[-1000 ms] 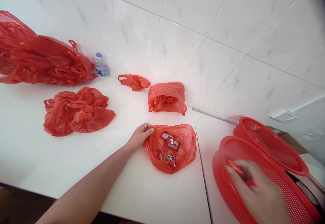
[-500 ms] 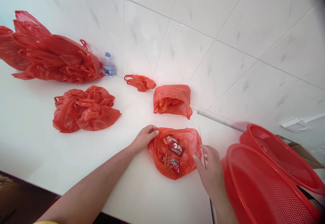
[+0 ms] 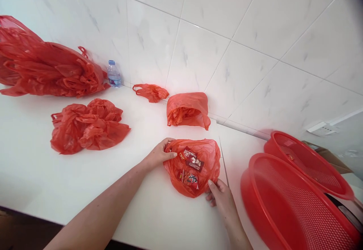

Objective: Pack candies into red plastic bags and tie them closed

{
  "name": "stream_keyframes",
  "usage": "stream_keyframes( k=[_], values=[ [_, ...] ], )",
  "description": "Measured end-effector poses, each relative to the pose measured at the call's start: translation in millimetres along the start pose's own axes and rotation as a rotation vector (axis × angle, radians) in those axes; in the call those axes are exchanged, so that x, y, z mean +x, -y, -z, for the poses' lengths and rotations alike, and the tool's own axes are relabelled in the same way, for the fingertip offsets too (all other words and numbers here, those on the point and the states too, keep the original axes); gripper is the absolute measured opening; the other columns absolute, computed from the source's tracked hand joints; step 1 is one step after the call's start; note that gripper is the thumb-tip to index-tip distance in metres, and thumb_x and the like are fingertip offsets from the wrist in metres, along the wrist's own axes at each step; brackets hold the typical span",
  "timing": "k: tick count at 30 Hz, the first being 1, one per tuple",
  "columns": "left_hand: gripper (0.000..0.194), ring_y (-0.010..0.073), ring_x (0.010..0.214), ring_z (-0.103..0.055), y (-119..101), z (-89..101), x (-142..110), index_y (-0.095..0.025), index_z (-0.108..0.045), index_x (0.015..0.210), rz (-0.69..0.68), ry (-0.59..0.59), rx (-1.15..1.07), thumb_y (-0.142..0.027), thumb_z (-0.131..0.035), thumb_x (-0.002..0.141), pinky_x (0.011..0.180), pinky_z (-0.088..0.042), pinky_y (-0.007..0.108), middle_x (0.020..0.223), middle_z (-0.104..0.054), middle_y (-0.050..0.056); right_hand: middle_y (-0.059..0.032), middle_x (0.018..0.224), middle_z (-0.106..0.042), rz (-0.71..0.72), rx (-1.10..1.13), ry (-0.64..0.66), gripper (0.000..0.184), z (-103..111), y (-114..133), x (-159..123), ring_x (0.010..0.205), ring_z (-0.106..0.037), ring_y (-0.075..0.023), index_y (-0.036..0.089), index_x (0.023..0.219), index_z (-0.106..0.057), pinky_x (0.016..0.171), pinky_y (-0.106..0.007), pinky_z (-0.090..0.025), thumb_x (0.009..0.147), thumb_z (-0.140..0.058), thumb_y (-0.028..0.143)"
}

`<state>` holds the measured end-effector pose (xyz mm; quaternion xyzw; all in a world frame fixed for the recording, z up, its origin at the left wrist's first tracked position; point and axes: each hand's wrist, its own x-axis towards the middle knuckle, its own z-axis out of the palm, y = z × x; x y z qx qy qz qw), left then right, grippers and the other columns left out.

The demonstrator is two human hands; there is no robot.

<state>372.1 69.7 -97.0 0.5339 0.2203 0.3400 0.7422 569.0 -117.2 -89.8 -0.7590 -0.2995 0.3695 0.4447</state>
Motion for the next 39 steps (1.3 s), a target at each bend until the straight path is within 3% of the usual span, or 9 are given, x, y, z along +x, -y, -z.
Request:
stream_keyframes(
  k=[4,7,11,14,19,28,31,36,39],
  values=[
    [0.054,0.0196,0.083,-0.066,-1,5.3,2,-0.022,-0.05,0.114,0.003,-0.057,-0.168,-0.024,-0.075,0.066,0.075,-0.052,0.033,0.101,-0.066,0.006,-0.0024,0.061,-0.063,0.043,0.178,-0.036,0.038,8,9,5,0.053,-0.058,-0.015,0.016,0.081,-0.058,0.043,-0.022,-0.04,0.075,-0.063,0.053],
    [0.05,0.0147,0.08,-0.066,-6,12.0,2,-0.021,-0.052,0.113,-0.046,-0.154,-0.328,-0.02,-0.075,0.068,0.073,-0.052,0.027,0.098,-0.067,0.004,-0.0029,0.073,-0.067,0.201,0.443,-0.132,0.032,24,23,2,0.062,-0.062,-0.0158,0.019,0.086,-0.06,0.05,-0.024,-0.046,0.074,-0.069,0.047],
    [0.046,0.0127,0.08,-0.066,-13,16.5,1,-0.021,-0.053,0.115,-0.102,-0.117,-0.452,-0.016,-0.071,0.073,0.075,-0.053,0.025,0.098,-0.068,0.003,-0.0018,0.087,-0.068,0.376,0.657,-0.07,0.021,42,34,-5,0.072,-0.063,-0.0171,0.024,0.087,-0.063,0.056,-0.028,-0.049,0.074,-0.072,0.039],
    [0.043,0.013,0.083,-0.066,-14,15.1,-1,-0.022,-0.054,0.115,-0.121,-0.069,-0.497,-0.014,-0.069,0.075,0.075,-0.053,0.025,0.102,-0.067,0.003,-0.0037,0.085,-0.068,0.327,0.534,-0.088,0.023,41,25,-4,0.07,-0.061,-0.0168,0.021,0.083,-0.065,0.058,-0.029,-0.05,0.073,-0.072,0.041],
    [0.047,0.0139,0.085,-0.066,-13,14.0,0,-0.022,-0.054,0.117,-0.122,-0.043,-0.497,-0.009,-0.067,0.074,0.075,-0.054,0.026,0.104,-0.067,0.003,-0.0036,0.08,-0.067,0.252,0.45,-0.262,0.031,33,12,-1,0.07,-0.062,-0.0177,0.019,0.09,-0.064,0.061,-0.029,-0.048,0.071,-0.073,0.042],
    [0.039,0.0114,0.077,-0.066,-16,19.6,1,-0.019,-0.058,0.112,-0.166,-0.027,-0.557,-0.008,-0.065,0.076,0.072,-0.055,0.023,0.094,-0.069,0.002,0.0016,0.073,-0.062,0.573,0.482,-0.445,0.02,46,51,-19,0.062,-0.056,-0.0127,0.02,0.084,-0.063,0.064,-0.029,-0.046,0.071,-0.073,0.033],
    [0.035,0.0121,0.079,-0.066,-16,21.6,2,-0.018,-0.059,0.111,-0.174,-0.056,-0.562,-0.011,-0.065,0.077,0.072,-0.055,0.024,0.094,-0.069,0.002,-0.0001,0.082,-0.062,0.583,0.473,-0.511,0.02,42,49,-21,0.07,-0.055,-0.0135,0.019,0.085,-0.065,0.069,-0.031,-0.046,0.072,-0.072,0.032],
    [0.029,0.0119,0.074,-0.066,-14,23.6,4,-0.018,-0.059,0.105,-0.147,-0.134,-0.5,-0.013,-0.067,0.077,0.066,-0.055,0.023,0.091,-0.069,0.003,-0.0031,0.097,-0.063,0.656,0.335,-0.736,0.017,39,52,-33,0.093,-0.056,-0.0184,0.019,0.085,-0.066,0.089,-0.038,-0.042,0.072,-0.072,0.028],
    [0.028,0.0125,0.075,-0.066,-13,22.4,4,-0.018,-0.059,0.103,-0.132,-0.141,-0.476,-0.014,-0.068,0.077,0.066,-0.055,0.024,0.091,-0.069,0.003,-0.0039,0.099,-0.061,0.729,0.301,-0.747,0.016,42,58,-41,0.097,-0.056,-0.0197,0.018,0.083,-0.064,0.093,-0.041,-0.041,0.072,-0.072,0.027]
  ],
)
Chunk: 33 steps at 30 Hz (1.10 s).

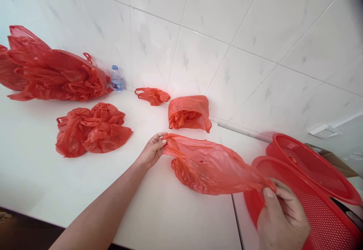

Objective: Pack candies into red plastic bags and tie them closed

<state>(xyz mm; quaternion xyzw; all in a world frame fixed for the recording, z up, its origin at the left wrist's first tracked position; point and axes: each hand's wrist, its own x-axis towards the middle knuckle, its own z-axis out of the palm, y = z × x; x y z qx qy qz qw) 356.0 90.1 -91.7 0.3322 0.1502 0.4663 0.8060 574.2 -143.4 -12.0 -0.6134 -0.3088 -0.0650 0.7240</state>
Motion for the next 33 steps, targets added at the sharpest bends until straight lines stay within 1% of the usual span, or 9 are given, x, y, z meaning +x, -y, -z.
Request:
stream_keyframes(
  k=[8,13,19,21,23,25,28,31,33],
  values=[
    [0.037,0.0129,0.08,-0.066,-1,-6.1,-6,-0.02,-0.056,0.111,0.04,0.034,-0.027,-0.019,-0.069,0.077,0.072,-0.053,0.025,0.101,-0.068,0.003,-0.0093,0.111,-0.059,0.006,-0.065,0.098,0.031,2,4,4,0.103,-0.057,-0.0237,0.019,0.109,-0.055,0.092,-0.048,-0.042,0.082,-0.062,0.033],
    [0.04,0.0147,0.082,-0.065,-4,-10.1,-9,-0.022,-0.056,0.114,0.059,0.085,-0.01,-0.018,-0.068,0.076,0.075,-0.053,0.028,0.104,-0.067,0.003,-0.0098,0.118,-0.055,0.059,-0.096,0.189,0.044,-4,5,13,0.109,-0.054,-0.0247,0.021,0.118,-0.05,0.094,-0.047,-0.041,0.079,-0.064,0.035],
    [0.047,0.0186,0.096,-0.063,-2,-6.1,-7,-0.025,-0.054,0.12,0.056,0.149,0.02,-0.02,-0.069,0.075,0.08,-0.05,0.03,0.116,-0.063,0.006,-0.0074,0.125,-0.055,-0.055,-0.44,0.244,0.068,-20,11,30,0.104,-0.056,-0.0249,0.027,0.132,-0.044,0.084,-0.038,-0.045,0.07,-0.07,0.039],
    [0.052,0.0181,0.096,-0.063,-1,-5.1,-6,-0.026,-0.052,0.122,0.059,0.166,0.033,-0.017,-0.069,0.074,0.08,-0.05,0.03,0.117,-0.062,0.006,-0.0066,0.116,-0.06,-0.14,-0.582,0.312,0.062,-24,8,38,0.095,-0.058,-0.0249,0.026,0.127,-0.051,0.075,-0.036,-0.045,0.068,-0.07,0.039],
    [0.054,0.0163,0.091,-0.064,-1,-4.6,-6,-0.026,-0.052,0.123,0.061,0.167,0.048,-0.015,-0.07,0.073,0.078,-0.05,0.029,0.113,-0.064,0.005,-0.0053,0.1,-0.066,-0.219,-0.677,0.424,0.042,-25,3,46,0.084,-0.059,-0.0244,0.024,0.107,-0.064,0.067,-0.034,-0.045,0.069,-0.068,0.039],
    [0.053,0.0146,0.087,-0.065,0,-4.0,-4,-0.025,-0.053,0.121,0.053,0.145,0.053,-0.013,-0.07,0.073,0.077,-0.05,0.027,0.107,-0.066,0.004,-0.0036,0.083,-0.067,-0.255,-0.707,0.5,0.025,-25,-2,50,0.075,-0.059,-0.0231,0.021,0.087,-0.068,0.061,-0.032,-0.043,0.071,-0.066,0.04],
    [0.049,0.0136,0.084,-0.065,-1,-1.8,-2,-0.023,-0.055,0.116,0.024,0.081,0.039,-0.012,-0.072,0.072,0.076,-0.051,0.026,0.101,-0.068,0.003,-0.0013,0.071,-0.063,-0.226,-0.586,0.378,0.025,-25,-1,53,0.066,-0.056,-0.0191,0.019,0.078,-0.066,0.057,-0.03,-0.041,0.073,-0.065,0.044],
    [0.046,0.0132,0.082,-0.066,0,0.7,0,-0.021,-0.056,0.114,0.006,0.033,0.023,-0.013,-0.072,0.072,0.076,-0.052,0.026,0.096,-0.069,0.003,-0.0003,0.074,-0.062,-0.132,-0.175,0.091,0.022,-29,12,51,0.069,-0.057,-0.0161,0.018,0.081,-0.064,0.064,-0.03,-0.045,0.075,-0.066,0.039],
    [0.045,0.0129,0.08,-0.066,0,1.6,0,-0.02,-0.055,0.114,0.005,0.02,0.021,-0.013,-0.072,0.072,0.076,-0.052,0.026,0.093,-0.069,0.003,-0.0009,0.083,-0.063,-0.054,0.056,-0.031,0.015,-32,24,47,0.078,-0.059,-0.0151,0.018,0.082,-0.063,0.074,-0.031,-0.047,0.075,-0.068,0.031]
  ],
)
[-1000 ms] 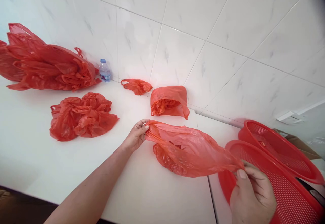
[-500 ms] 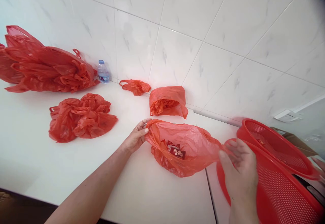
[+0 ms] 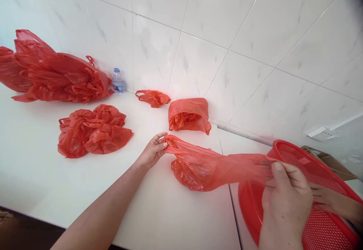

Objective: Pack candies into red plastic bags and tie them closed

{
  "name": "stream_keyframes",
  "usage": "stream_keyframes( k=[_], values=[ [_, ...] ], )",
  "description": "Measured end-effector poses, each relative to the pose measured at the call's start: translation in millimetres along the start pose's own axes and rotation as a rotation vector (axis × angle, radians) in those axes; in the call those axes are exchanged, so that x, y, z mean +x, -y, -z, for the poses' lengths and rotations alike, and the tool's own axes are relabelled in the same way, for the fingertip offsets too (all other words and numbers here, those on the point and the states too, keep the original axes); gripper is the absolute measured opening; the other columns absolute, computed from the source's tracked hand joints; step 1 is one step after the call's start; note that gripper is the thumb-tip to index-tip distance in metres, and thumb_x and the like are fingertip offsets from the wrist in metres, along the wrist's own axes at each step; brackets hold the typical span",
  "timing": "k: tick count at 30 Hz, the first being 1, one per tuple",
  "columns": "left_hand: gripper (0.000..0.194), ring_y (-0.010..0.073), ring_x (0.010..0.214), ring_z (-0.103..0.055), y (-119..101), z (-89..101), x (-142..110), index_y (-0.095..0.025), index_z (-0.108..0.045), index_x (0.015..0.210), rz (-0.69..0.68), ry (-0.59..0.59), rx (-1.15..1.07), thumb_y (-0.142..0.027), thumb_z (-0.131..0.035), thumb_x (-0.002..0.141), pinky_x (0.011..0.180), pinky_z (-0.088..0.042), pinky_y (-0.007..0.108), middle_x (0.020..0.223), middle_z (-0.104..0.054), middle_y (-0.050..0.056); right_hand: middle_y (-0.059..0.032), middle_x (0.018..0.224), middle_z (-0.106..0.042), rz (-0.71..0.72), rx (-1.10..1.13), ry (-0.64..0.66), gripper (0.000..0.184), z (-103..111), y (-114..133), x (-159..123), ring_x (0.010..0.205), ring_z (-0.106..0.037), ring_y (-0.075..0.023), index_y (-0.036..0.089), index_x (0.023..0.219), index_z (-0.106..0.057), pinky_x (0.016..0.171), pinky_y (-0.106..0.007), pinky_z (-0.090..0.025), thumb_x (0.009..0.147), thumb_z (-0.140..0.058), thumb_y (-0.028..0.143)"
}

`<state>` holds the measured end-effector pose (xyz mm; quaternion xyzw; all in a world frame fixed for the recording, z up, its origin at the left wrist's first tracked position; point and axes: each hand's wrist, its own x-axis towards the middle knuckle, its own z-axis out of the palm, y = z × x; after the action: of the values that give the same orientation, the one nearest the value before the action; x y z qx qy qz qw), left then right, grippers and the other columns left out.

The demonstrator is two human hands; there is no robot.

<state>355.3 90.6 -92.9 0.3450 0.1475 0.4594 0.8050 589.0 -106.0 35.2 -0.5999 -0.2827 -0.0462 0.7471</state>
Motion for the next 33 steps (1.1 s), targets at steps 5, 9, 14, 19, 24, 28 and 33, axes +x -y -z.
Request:
stream_keyframes(
  k=[5,9,14,19,24,28,33],
  values=[
    [0.036,0.0106,0.076,-0.066,-1,0.2,-1,-0.02,-0.058,0.109,-0.021,-0.011,-0.052,-0.017,-0.071,0.075,0.072,-0.052,0.022,0.092,-0.069,0.002,-0.0056,0.102,-0.064,0.042,0.164,0.113,0.005,-4,12,-12,0.094,-0.06,-0.0199,0.019,0.082,-0.062,0.089,-0.042,-0.046,0.077,-0.064,0.02],
    [0.036,0.0132,0.09,-0.063,-5,0.3,-3,-0.023,-0.056,0.116,-0.068,0.055,-0.136,-0.034,-0.063,0.082,0.08,-0.051,0.026,0.109,-0.065,0.004,-0.0072,0.107,-0.063,-0.011,0.237,0.213,0.015,-4,0,-21,0.105,-0.058,-0.024,0.02,0.095,-0.061,0.096,-0.048,-0.042,0.08,-0.061,0.024],
    [0.056,0.0224,0.11,-0.057,-8,-6.4,-5,-0.024,-0.053,0.123,-0.049,0.126,0.037,-0.042,-0.071,0.073,0.09,-0.047,0.034,0.123,-0.058,0.009,-0.0075,0.131,-0.051,-0.113,0.032,0.312,0.058,-8,-22,-32,0.118,-0.05,-0.0252,0.028,0.128,-0.045,0.091,-0.042,-0.048,0.073,-0.066,0.028],
    [0.065,0.0308,0.126,-0.045,-2,-18.2,-6,-0.023,-0.051,0.126,-0.072,0.202,0.165,-0.026,-0.078,0.066,0.1,-0.041,0.04,0.134,-0.051,0.012,-0.0108,0.135,-0.047,-0.193,0.049,0.534,0.088,-19,-29,-37,0.116,-0.051,-0.0284,0.028,0.137,-0.033,0.088,-0.044,-0.049,0.061,-0.077,0.029],
    [0.069,0.0302,0.122,-0.05,4,-18.9,-8,-0.023,-0.048,0.13,-0.01,0.233,0.227,-0.018,-0.076,0.068,0.102,-0.039,0.044,0.131,-0.055,0.013,-0.0094,0.123,-0.057,-0.183,-0.062,0.516,0.088,-40,-26,-41,0.108,-0.056,-0.0281,0.027,0.134,-0.04,0.087,-0.044,-0.049,0.056,-0.081,0.03],
    [0.06,0.0299,0.115,-0.055,6,-15.1,-7,-0.02,-0.054,0.125,0.053,0.275,0.215,-0.017,-0.075,0.069,0.099,-0.041,0.044,0.123,-0.061,0.013,-0.0105,0.123,-0.058,-0.217,0.029,0.525,0.089,-53,-39,-46,0.106,-0.058,-0.0277,0.027,0.135,-0.04,0.083,-0.043,-0.051,0.057,-0.081,0.033],
    [0.033,0.0275,0.097,-0.065,9,-10.7,-8,-0.016,-0.066,0.104,0.156,0.213,0.205,-0.022,-0.072,0.073,0.088,-0.048,0.04,0.102,-0.07,0.012,-0.0099,0.099,-0.069,-0.507,0.085,0.616,0.05,-49,-64,-48,0.091,-0.064,-0.0276,0.018,0.105,-0.064,0.08,-0.043,-0.052,0.062,-0.077,0.041]
  ],
)
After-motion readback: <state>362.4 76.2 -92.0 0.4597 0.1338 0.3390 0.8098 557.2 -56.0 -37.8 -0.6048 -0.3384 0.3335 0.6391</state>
